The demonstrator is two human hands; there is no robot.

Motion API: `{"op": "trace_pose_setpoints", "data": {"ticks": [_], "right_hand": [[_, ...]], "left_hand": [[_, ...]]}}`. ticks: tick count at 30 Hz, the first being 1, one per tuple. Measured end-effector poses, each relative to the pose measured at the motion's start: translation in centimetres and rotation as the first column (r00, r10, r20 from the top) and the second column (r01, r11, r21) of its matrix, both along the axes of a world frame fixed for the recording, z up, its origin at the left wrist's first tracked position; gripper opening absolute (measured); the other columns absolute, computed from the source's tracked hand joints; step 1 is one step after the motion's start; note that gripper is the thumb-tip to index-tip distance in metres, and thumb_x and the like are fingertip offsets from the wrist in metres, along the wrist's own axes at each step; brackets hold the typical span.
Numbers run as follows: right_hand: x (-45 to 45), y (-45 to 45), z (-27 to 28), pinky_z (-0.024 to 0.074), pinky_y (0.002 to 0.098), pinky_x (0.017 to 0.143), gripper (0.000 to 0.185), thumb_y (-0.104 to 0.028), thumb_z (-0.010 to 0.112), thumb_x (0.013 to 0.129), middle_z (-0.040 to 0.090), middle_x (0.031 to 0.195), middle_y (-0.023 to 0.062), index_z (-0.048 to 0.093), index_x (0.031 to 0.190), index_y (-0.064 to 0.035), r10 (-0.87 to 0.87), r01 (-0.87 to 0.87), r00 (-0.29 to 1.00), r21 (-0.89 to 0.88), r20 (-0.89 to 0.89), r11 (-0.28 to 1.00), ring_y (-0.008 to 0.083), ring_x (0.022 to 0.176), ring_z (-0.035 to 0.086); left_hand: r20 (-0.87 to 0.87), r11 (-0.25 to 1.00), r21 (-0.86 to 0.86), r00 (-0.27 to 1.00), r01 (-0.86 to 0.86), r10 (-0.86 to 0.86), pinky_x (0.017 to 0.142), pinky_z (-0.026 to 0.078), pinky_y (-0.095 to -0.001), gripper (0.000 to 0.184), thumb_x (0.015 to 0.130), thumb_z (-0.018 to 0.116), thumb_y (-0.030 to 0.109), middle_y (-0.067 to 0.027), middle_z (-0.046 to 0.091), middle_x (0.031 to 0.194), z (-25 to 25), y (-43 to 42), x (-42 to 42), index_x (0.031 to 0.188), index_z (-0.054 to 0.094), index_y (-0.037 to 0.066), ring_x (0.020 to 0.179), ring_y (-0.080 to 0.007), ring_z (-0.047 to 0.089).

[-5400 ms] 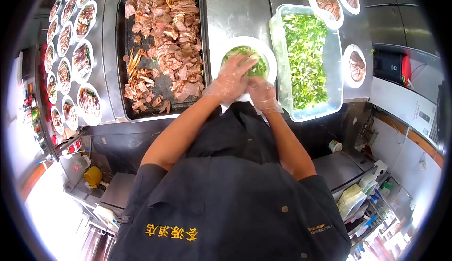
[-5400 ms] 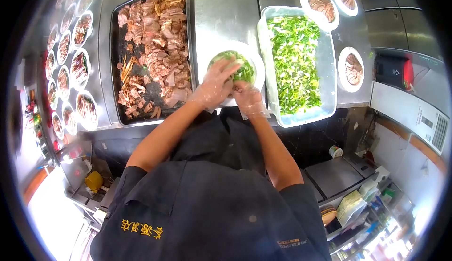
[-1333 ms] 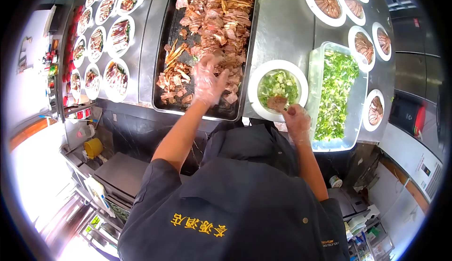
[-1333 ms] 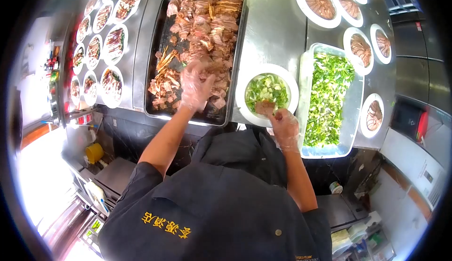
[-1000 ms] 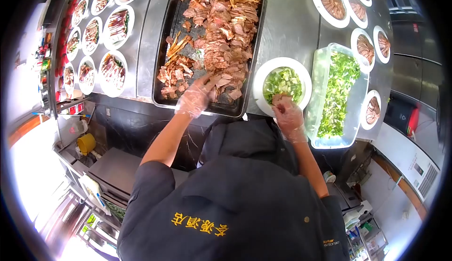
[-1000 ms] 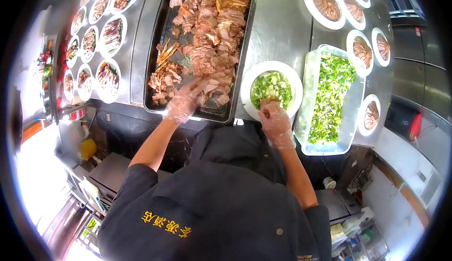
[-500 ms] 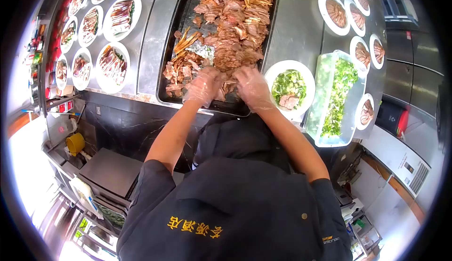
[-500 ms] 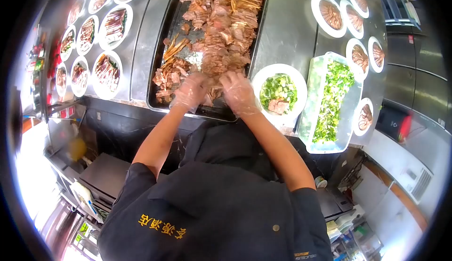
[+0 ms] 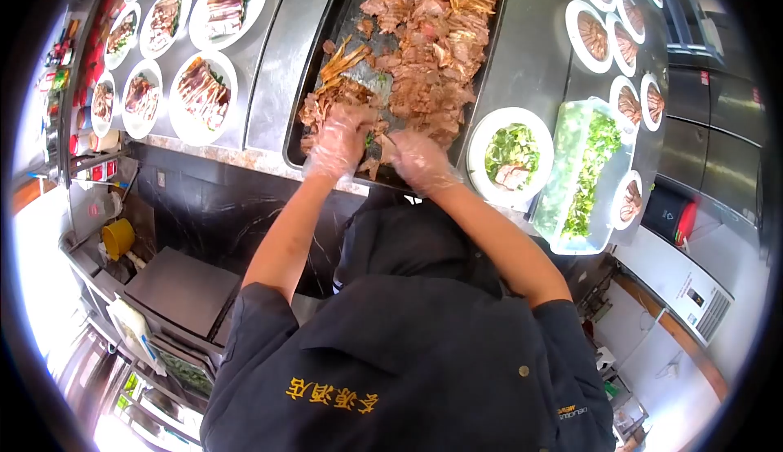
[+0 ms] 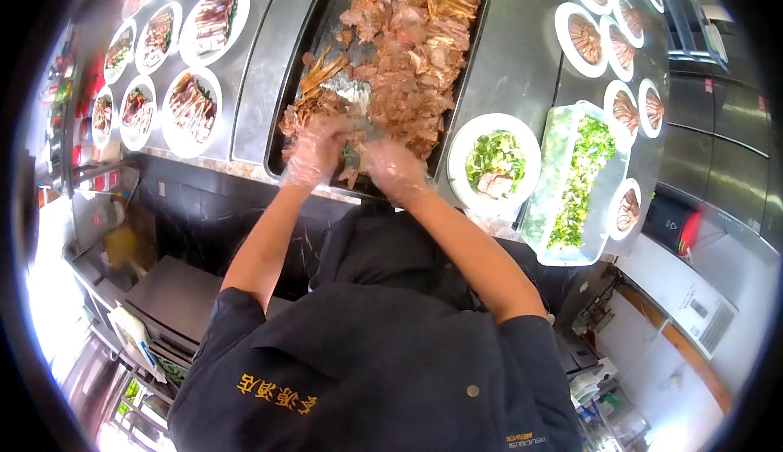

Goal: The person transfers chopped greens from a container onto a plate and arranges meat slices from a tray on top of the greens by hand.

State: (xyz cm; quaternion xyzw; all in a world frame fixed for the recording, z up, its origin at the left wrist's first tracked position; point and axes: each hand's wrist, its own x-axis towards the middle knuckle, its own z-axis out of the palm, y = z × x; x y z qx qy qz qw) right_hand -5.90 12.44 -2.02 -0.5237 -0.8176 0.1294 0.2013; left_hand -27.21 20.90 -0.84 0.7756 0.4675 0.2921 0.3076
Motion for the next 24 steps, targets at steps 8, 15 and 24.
{"op": "trace_pose_setpoints", "data": {"ticks": [8,15,24], "right_hand": [[-2.7,2.3,-0.6,0.0607,0.0539,0.087,0.028,-0.028,0.07,0.1,0.079,0.097,0.0237,0.079,0.096,-0.0022,-0.149,0.235,0.971,-0.665,0.185,0.709,0.043,0.096,0.077],[-0.6,2.0,6.4,0.0609,0.0415,0.081,0.027,-0.025,0.085,0.093,0.081,0.097,0.0178,0.08,0.105,-0.0012,-0.464,0.153,0.802,-0.623,-0.376,0.768,0.0293,0.086,0.079],[5.5,-2.0,13.7,0.0606,0.0342,0.081,0.024,-0.014,0.085,0.092,0.079,0.092,0.0115,0.079,0.111,-0.001,-0.585,0.432,0.547,-0.397,-0.599,0.81,0.0216,0.085,0.076]], "left_hand": [[0.007,0.99,-0.114,0.997,-0.081,0.082,0.094,0.06,-0.0474,0.031,0.086,0.078,0.002,-0.0181,0.075,0.117,0.9,-3.2,-0.4,0.116,0.078,0.008,0.108,-0.0378,0.072],[0.396,0.769,-0.606,0.915,0.204,0.07,0.1,0.06,-0.0402,0.041,0.103,0.077,0.014,-0.0169,0.075,0.131,0.9,-2.2,0.6,0.14,0.066,0.0,0.115,-0.028,0.075],[0.462,0.509,-0.783,0.882,0.357,0.092,0.089,0.056,-0.029,0.037,0.111,0.068,0.03,-0.0073,0.076,0.111,8.6,-0.8,8.7,0.133,0.069,0.0,0.096,-0.0125,0.07]]}}
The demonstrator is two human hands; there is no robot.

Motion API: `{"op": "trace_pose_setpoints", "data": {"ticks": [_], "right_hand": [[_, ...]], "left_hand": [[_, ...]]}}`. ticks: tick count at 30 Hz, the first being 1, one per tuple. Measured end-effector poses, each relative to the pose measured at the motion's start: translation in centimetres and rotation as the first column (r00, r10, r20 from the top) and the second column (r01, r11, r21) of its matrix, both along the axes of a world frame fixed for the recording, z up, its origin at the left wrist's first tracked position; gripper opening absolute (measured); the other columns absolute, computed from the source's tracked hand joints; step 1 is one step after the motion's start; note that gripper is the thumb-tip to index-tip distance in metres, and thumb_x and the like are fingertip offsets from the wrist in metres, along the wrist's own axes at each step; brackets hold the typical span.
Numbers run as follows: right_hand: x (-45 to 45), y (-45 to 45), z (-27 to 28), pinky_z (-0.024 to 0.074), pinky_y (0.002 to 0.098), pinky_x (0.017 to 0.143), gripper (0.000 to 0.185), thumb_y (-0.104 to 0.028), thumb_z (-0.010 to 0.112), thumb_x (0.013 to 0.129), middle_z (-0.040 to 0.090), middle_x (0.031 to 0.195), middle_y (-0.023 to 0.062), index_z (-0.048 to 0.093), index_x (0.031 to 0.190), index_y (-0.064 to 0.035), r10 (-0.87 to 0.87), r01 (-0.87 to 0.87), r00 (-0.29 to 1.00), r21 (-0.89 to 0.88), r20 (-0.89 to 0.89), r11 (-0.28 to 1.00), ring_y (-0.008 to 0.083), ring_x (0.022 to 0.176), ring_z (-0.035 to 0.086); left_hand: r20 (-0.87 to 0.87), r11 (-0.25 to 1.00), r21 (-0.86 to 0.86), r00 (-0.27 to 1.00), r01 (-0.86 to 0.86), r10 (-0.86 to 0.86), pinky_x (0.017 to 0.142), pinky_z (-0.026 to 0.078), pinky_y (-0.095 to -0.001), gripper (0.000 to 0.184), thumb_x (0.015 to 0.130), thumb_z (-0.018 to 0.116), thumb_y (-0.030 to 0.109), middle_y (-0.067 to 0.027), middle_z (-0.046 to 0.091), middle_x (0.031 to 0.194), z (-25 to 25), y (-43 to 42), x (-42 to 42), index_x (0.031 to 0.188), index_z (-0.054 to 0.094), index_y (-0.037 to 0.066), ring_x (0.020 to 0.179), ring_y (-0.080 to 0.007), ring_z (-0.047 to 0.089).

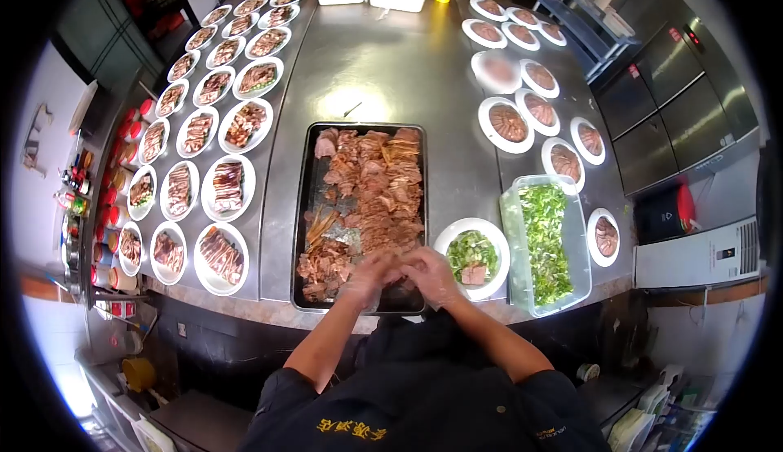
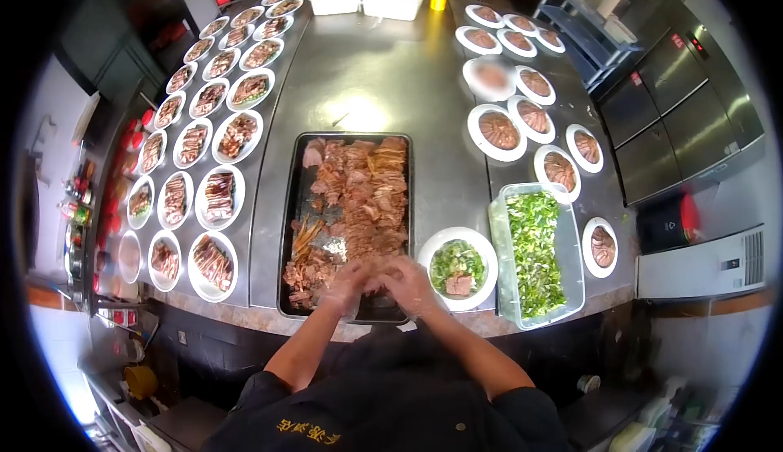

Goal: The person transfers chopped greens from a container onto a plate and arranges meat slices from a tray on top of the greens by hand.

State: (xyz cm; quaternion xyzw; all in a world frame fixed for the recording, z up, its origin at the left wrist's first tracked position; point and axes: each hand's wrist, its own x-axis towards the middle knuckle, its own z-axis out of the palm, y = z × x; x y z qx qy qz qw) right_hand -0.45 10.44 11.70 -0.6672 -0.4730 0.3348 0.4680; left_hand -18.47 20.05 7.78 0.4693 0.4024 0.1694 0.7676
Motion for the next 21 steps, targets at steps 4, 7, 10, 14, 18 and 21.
{"op": "trace_pose_setpoints", "data": {"ticks": [4,7,10,14,18,21], "right_hand": [[3.8,-3.4,0.4,0.0606,0.0329,0.08,0.021,-0.017,0.084,0.095,0.079,0.092,0.0096,0.078,0.106,0.0006,-0.046,0.017,0.991,-0.221,-0.126,0.975,0.0177,0.086,0.076],[7.0,-6.9,-1.5,0.0618,0.034,0.079,0.025,-0.019,0.08,0.1,0.08,0.095,0.0079,0.075,0.117,-0.0015,0.001,-0.046,0.989,-0.304,-0.145,0.951,0.0176,0.085,0.077],[11.6,-11.3,-5.8,0.0611,0.0407,0.091,0.028,-0.022,0.076,0.102,0.078,0.107,0.0167,0.074,0.121,-0.0021,0.037,-0.021,0.998,-0.273,0.053,0.962,0.0275,0.103,0.077],[15.2,-15.0,-7.6,0.0611,0.0443,0.087,0.027,-0.021,0.074,0.1,0.08,0.108,0.0206,0.076,0.118,-0.0016,-0.053,0.089,0.987,-0.24,0.153,0.967,0.0363,0.097,0.079],[17.1,-15.5,-8.9,0.0614,0.0372,0.086,0.029,-0.027,0.086,0.093,0.083,0.102,0.0159,0.082,0.11,-0.004,-0.069,0.112,0.989,-0.359,0.13,0.927,0.0243,0.094,0.08],[17.5,-14.9,-9.4,0.0611,0.0421,0.086,0.027,-0.026,0.086,0.091,0.082,0.1,0.0186,0.081,0.106,-0.0039,-0.077,0.126,0.986,-0.349,0.149,0.929,0.0328,0.093,0.079]], "left_hand": [[-0.07,0.985,0.135,0.993,0.107,-0.099,0.084,0.055,-0.0275,0.039,0.109,0.071,0.032,-0.0049,0.075,0.106,0.0,-0.9,2.4,0.134,0.07,0.002,0.091,-0.0118,0.067],[-0.129,0.959,0.281,0.992,0.045,-0.009,0.083,0.057,-0.0314,0.039,0.108,0.071,0.034,-0.0064,0.075,0.105,-2.3,-1.0,2.4,0.132,0.072,0.004,0.09,-0.0157,0.069],[-0.596,0.809,0.528,0.791,0.258,0.137,0.087,0.06,-0.0496,0.045,0.107,0.067,0.04,-0.0166,0.078,0.109,-10.1,1.0,-0.1,0.137,0.071,0.006,0.095,-0.0365,0.075],[-0.559,0.339,0.829,0.658,0.445,0.504,0.101,0.055,-0.0577,0.066,0.099,0.07,0.021,-0.0261,0.071,0.133,-2.8,-3.5,2.5,0.162,0.049,0.015,0.12,-0.0478,0.069],[-0.507,0.468,0.804,0.834,0.367,0.217,0.091,0.061,-0.0498,0.027,0.095,0.071,0.005,-0.0226,0.077,0.12,-4.8,-7.3,6.1,0.121,0.078,0.007,0.099,-0.0421,0.076],[-0.611,0.498,0.742,0.758,0.449,0.227,0.09,0.061,-0.0506,0.019,0.102,0.066,0.016,-0.0229,0.078,0.111,-4.0,-11.1,11.4,0.11,0.08,0.007,0.097,-0.042,0.076]]}}
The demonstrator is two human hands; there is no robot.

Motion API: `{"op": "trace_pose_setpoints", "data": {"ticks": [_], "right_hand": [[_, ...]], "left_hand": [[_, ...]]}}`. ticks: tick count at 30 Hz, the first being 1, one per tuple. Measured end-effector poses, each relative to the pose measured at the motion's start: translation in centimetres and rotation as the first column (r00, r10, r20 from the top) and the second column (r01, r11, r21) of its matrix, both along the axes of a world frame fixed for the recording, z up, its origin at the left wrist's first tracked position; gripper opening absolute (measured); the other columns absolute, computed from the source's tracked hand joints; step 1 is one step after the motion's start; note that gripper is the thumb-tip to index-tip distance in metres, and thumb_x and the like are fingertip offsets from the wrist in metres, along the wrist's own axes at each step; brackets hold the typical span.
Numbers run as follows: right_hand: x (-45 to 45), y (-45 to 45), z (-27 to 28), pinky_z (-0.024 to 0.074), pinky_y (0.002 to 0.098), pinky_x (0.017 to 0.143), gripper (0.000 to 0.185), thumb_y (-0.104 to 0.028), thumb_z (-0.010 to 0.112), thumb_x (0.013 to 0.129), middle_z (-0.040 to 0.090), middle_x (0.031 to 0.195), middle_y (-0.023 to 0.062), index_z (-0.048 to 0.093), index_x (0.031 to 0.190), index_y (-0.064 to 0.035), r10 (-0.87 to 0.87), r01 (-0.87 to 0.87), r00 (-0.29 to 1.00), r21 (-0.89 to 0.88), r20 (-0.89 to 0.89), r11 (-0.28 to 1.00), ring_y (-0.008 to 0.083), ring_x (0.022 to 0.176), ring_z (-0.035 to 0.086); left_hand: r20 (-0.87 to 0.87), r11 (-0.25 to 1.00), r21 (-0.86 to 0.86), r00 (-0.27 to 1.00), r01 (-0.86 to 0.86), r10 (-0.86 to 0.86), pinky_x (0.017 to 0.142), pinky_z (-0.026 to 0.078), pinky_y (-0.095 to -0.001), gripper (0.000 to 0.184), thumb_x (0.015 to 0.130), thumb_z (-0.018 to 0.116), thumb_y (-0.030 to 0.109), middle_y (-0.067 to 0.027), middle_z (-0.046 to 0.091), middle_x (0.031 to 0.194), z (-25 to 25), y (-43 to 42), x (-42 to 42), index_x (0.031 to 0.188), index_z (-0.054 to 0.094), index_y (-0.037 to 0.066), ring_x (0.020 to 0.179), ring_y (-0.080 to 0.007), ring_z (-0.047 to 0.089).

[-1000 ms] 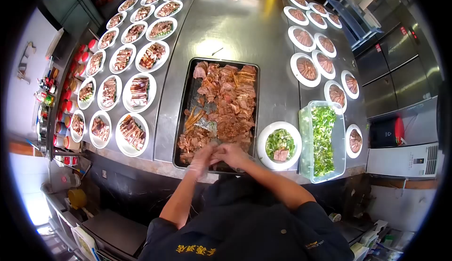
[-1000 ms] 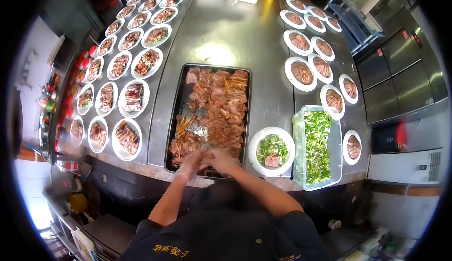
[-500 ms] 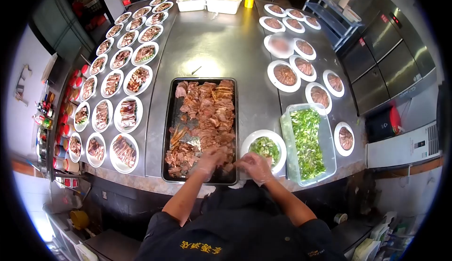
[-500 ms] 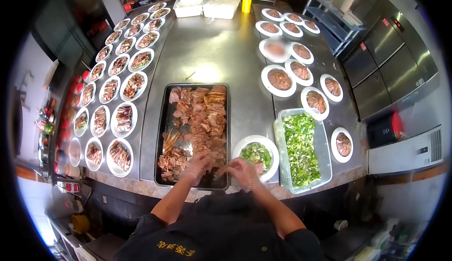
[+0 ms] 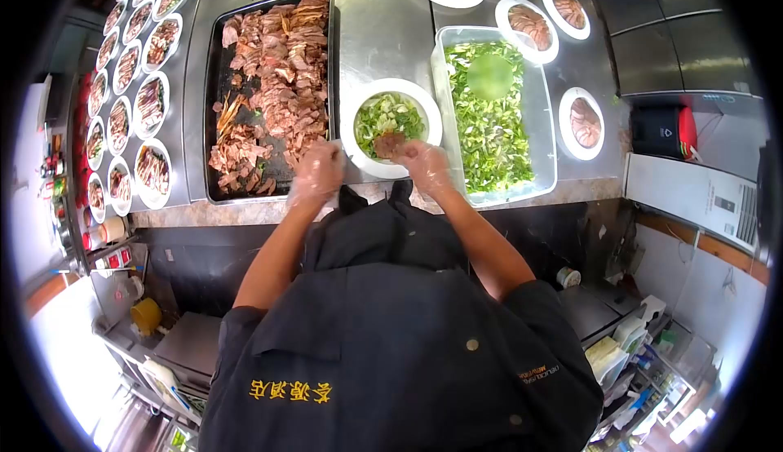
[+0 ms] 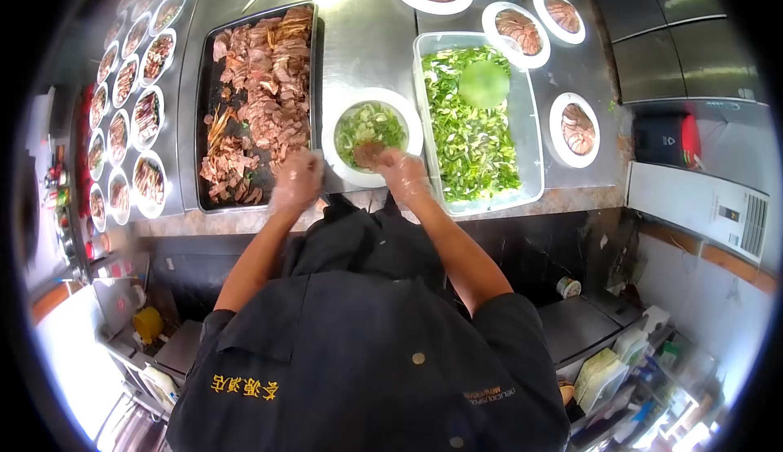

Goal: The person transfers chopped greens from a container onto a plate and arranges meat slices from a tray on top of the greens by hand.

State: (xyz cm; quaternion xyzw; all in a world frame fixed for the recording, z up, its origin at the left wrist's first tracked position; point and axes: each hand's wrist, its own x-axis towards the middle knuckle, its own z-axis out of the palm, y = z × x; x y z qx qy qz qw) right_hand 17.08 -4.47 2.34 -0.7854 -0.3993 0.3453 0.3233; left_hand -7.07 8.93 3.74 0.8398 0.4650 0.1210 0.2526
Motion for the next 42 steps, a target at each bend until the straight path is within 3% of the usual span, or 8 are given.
{"op": "trace_pose_setpoints", "data": {"ticks": [9,11,15,25,28,33,37,42], "right_hand": [[0.7,0.8,-1.5,0.0585,0.0506,0.082,0.024,-0.024,0.08,0.093,0.076,0.097,0.0245,0.076,0.1,-0.0021,-0.019,0.006,0.991,0.095,0.13,0.995,0.0454,0.093,0.074],[0.7,0.4,-3.4,0.0571,0.0533,0.08,0.023,-0.023,0.079,0.093,0.074,0.096,0.0255,0.072,0.102,-0.0028,0.009,-0.039,0.985,0.172,0.17,0.984,0.0477,0.091,0.072],[1.0,0.1,-4.6,0.0603,0.0526,0.082,0.027,-0.026,0.081,0.092,0.078,0.094,0.0227,0.076,0.106,-0.0034,0.05,-0.093,0.958,0.14,0.281,0.986,0.0437,0.09,0.076],[-4.7,1.5,-2.5,0.061,0.0469,0.083,0.034,-0.034,0.084,0.087,0.08,0.091,0.0213,0.078,0.095,-0.0019,-0.039,0.05,0.978,-0.047,0.204,0.998,0.0376,0.089,0.079],[-6.8,1.9,-2.3,0.0566,0.0472,0.074,0.033,-0.034,0.076,0.095,0.077,0.08,0.02,0.076,0.091,-0.0014,0.007,0.005,0.983,-0.067,0.183,0.998,0.0363,0.075,0.074],[-8.0,0.5,-3.5,0.0566,0.0533,0.077,0.026,-0.026,0.068,0.101,0.077,0.085,0.0208,0.074,0.095,-0.002,-0.172,0.164,0.984,-0.132,-0.052,0.978,0.0413,0.083,0.077],[-9.5,-0.9,0.3,0.0585,0.0521,0.088,0.025,-0.024,0.074,0.098,0.081,0.098,0.0161,0.075,0.111,-0.0029,-0.225,0.225,0.914,0.04,0.339,0.973,0.0378,0.091,0.077],[-12.0,1.4,3.9,0.0584,0.0508,0.091,0.017,-0.018,0.069,0.102,0.078,0.103,0.0177,0.074,0.111,-0.0044,-0.122,0.129,0.907,0.011,0.402,0.992,0.0373,0.097,0.076]], "left_hand": [[-0.021,0.983,-0.171,0.998,-0.066,0.063,0.096,0.059,-0.0517,0.037,0.101,0.073,0.03,-0.022,0.075,0.12,-1.3,-3.4,7.3,0.126,0.073,0.003,0.108,-0.0409,0.074],[-0.138,0.932,0.342,0.975,-0.117,0.173,0.096,0.059,-0.0541,0.054,0.1,0.074,0.032,-0.0246,0.074,0.119,-4.4,-2.9,6.9,0.138,0.061,-0.005,0.109,-0.0422,0.074],[-0.371,0.983,-0.082,0.92,-0.165,0.123,0.091,0.062,-0.0527,0.052,0.093,0.068,0.017,-0.0279,0.072,0.115,-2.0,0.6,7.9,0.136,0.056,-0.009,0.103,-0.0419,0.076],[0.051,0.946,-0.317,0.997,0.063,-0.05,0.121,0.048,-0.0478,0.045,0.102,0.056,0.011,-0.0258,0.062,0.152,-2.9,7.6,8.1,0.144,0.061,-0.004,0.141,-0.0414,0.061],[0.014,0.875,-0.06,0.877,0.479,-0.48,0.135,0.033,-0.0374,0.052,0.102,0.057,0.009,-0.0211,0.051,0.168,-6.5,9.4,7.9,0.153,0.058,-0.004,0.158,-0.0342,0.046],[0.256,0.914,0.108,0.877,0.392,-0.406,0.117,0.053,-0.0447,0.04,0.101,0.068,0.008,-0.0185,0.072,0.14,-1.4,8.9,-0.5,0.141,0.071,0.011,0.133,-0.0396,0.066],[0.287,0.864,0.129,0.816,0.486,-0.502,0.114,0.056,-0.0455,0.042,0.097,0.077,0.009,-0.0135,0.07,0.144,-0.8,10.2,-10.6,0.138,0.071,0.014,0.135,-0.0364,0.066],[-0.231,0.848,0.075,0.836,0.525,-0.498,0.118,0.054,-0.0476,0.046,0.093,0.079,0.008,-0.0084,0.07,0.144,-4.7,13.5,-20.3,0.136,0.072,0.021,0.135,-0.0362,0.065]]}}
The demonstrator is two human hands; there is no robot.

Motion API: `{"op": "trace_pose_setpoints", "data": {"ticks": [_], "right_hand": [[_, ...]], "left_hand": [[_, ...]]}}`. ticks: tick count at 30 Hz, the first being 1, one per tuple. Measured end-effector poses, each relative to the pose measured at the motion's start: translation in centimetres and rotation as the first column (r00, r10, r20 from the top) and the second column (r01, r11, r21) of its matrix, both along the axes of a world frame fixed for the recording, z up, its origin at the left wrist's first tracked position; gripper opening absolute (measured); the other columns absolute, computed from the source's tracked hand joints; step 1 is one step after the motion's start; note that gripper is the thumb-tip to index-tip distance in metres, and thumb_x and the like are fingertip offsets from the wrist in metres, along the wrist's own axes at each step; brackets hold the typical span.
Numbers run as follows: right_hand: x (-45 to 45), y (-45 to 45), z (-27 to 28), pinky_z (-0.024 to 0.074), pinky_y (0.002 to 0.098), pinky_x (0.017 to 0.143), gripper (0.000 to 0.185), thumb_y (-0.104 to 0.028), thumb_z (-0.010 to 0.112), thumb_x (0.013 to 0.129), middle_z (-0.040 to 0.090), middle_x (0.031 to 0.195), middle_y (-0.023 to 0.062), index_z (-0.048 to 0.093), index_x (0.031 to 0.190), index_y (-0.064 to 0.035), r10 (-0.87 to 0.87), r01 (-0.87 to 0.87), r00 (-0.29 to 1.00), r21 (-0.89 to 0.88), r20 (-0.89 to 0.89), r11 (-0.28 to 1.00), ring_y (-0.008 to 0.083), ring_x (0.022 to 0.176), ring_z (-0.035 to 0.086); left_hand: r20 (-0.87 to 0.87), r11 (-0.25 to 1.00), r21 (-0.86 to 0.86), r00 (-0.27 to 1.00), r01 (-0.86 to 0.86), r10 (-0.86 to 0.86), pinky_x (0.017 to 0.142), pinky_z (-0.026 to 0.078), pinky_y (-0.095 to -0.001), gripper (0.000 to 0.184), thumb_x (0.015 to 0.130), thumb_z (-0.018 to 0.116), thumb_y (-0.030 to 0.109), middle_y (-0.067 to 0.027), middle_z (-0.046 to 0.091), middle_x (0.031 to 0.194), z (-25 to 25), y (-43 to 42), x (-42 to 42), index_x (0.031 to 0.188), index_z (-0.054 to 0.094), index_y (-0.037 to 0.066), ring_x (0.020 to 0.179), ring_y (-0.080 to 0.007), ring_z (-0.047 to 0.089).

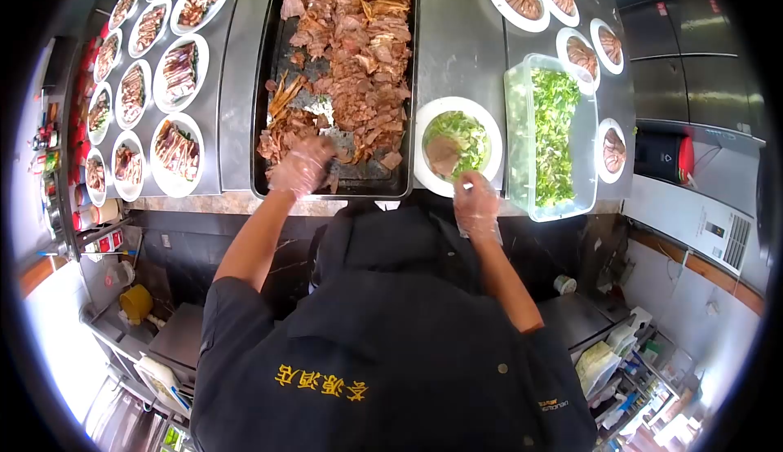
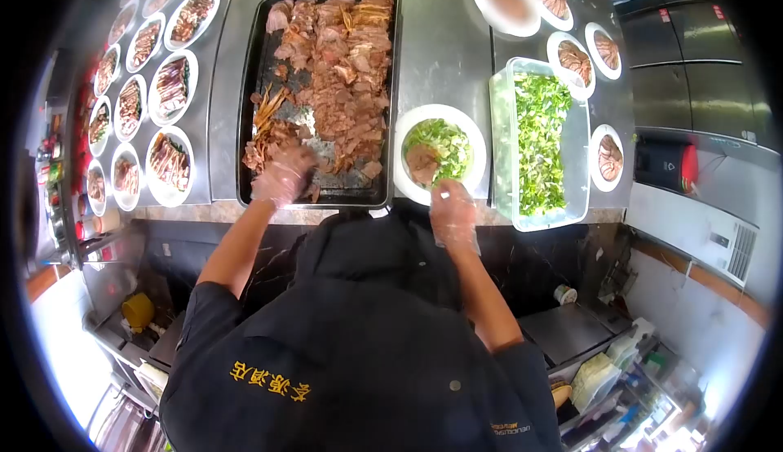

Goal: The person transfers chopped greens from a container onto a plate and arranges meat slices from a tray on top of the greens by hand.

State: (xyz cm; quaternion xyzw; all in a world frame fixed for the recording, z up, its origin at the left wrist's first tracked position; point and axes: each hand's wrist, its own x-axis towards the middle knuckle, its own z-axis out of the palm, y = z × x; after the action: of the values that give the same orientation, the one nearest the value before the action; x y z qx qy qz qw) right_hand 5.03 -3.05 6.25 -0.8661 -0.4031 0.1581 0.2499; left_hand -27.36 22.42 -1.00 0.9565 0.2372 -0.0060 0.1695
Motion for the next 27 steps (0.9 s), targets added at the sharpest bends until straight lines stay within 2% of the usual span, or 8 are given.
{"op": "trace_pose_setpoints", "data": {"ticks": [1,4,6,11,16,18,20,27], "right_hand": [[-0.8,0.9,0.3,0.0584,0.0504,0.09,0.015,-0.016,0.068,0.103,0.078,0.102,0.018,0.074,0.11,-0.0044,0.081,-0.081,0.997,0.025,-0.011,0.996,0.0381,0.097,0.075],[-1.7,5.6,-2.6,0.0577,0.0506,0.09,0.018,-0.007,0.066,0.099,0.075,0.113,0.0165,0.074,0.116,-0.0063,0.498,-0.54,0.834,0.174,0.236,0.823,0.0405,0.104,0.072],[-3.7,10.2,-1.4,0.0575,0.0509,0.099,0.036,-0.002,0.067,0.094,0.07,0.134,0.0187,0.069,0.13,-0.0042,0.552,-0.553,0.833,0.028,0.035,0.833,0.0402,0.12,0.07],[-4.7,17.8,-2.7,0.0452,0.0479,0.125,0.063,-0.006,0.07,0.092,0.047,0.167,0.0226,0.055,0.152,0.0,0.605,-0.599,0.767,-0.099,0.214,0.795,0.0414,0.157,0.043],[-2.8,21.5,-4.7,0.0408,0.0474,0.128,0.072,-0.023,0.08,0.092,0.052,0.164,0.0191,0.054,0.157,-0.0042,0.661,-0.596,0.709,-0.292,0.245,0.748,0.0405,0.152,0.047],[-2.5,22.4,-3.7,0.0405,0.0475,0.128,0.078,-0.029,0.085,0.09,0.052,0.163,0.017,0.053,0.158,-0.006,0.66,-0.602,0.735,-0.3,0.154,0.74,0.0393,0.151,0.047],[-2.3,24.1,-1.6,0.0435,0.0478,0.123,0.08,-0.034,0.087,0.085,0.057,0.155,0.0135,0.057,0.154,-0.0086,0.702,-0.588,0.712,-0.521,0.032,0.619,0.0378,0.144,0.052],[-1.6,24.7,-2.7,0.0476,0.0497,0.117,0.071,-0.037,0.089,0.086,0.063,0.147,0.0149,0.064,0.147,-0.0099,0.761,-0.669,0.645,-0.434,0.062,0.603,0.038,0.141,0.056]], "left_hand": [[0.008,0.985,0.166,0.999,-0.038,0.037,0.115,0.055,-0.0483,0.048,0.09,0.078,0.005,-0.0102,0.071,0.139,-0.7,0.1,-1.1,0.136,0.072,0.02,0.133,-0.0366,0.066],[0.043,0.983,-0.029,0.982,-0.18,0.181,0.112,0.056,-0.0484,0.045,0.091,0.076,0.005,-0.0144,0.071,0.136,2.5,1.1,0.6,0.134,0.072,0.018,0.13,-0.038,0.066],[0.203,0.959,-0.227,0.955,-0.17,0.217,0.105,0.057,-0.0485,0.037,0.096,0.069,0.0,-0.0156,0.07,0.133,3.8,0.9,4.2,0.132,0.069,0.012,0.125,-0.0381,0.068],[0.473,0.907,-0.324,0.784,-0.268,0.401,0.101,0.058,-0.0499,0.029,0.097,0.07,0.003,-0.0197,0.074,0.122,0.1,-1.2,10.5,0.126,0.071,0.008,0.116,-0.0415,0.071],[0.323,0.659,-0.597,0.615,-0.457,0.719,0.09,0.059,-0.0481,0.008,0.095,0.075,0.005,-0.0187,0.077,0.102,-1.8,-3.4,9.4,0.102,0.071,0.004,0.103,-0.0395,0.075],[0.362,0.661,-0.604,0.587,-0.444,0.725,0.087,0.059,-0.0478,0.008,0.093,0.076,0.003,-0.0189,0.076,0.1,-1.8,-4.5,8.6,0.099,0.07,0.004,0.099,-0.0396,0.074],[0.401,0.666,-0.606,0.555,-0.435,0.728,0.084,0.059,-0.0476,0.009,0.092,0.076,0.002,-0.019,0.075,0.098,-1.9,-5.3,7.6,0.095,0.068,0.004,0.095,-0.0397,0.074],[0.506,0.764,-0.521,0.583,-0.381,0.636,0.08,0.058,-0.0452,0.014,0.086,0.07,-0.009,-0.0177,0.073,0.097,-2.5,-6.2,5.4,0.09,0.063,0.003,0.092,-0.0396,0.072]]}}
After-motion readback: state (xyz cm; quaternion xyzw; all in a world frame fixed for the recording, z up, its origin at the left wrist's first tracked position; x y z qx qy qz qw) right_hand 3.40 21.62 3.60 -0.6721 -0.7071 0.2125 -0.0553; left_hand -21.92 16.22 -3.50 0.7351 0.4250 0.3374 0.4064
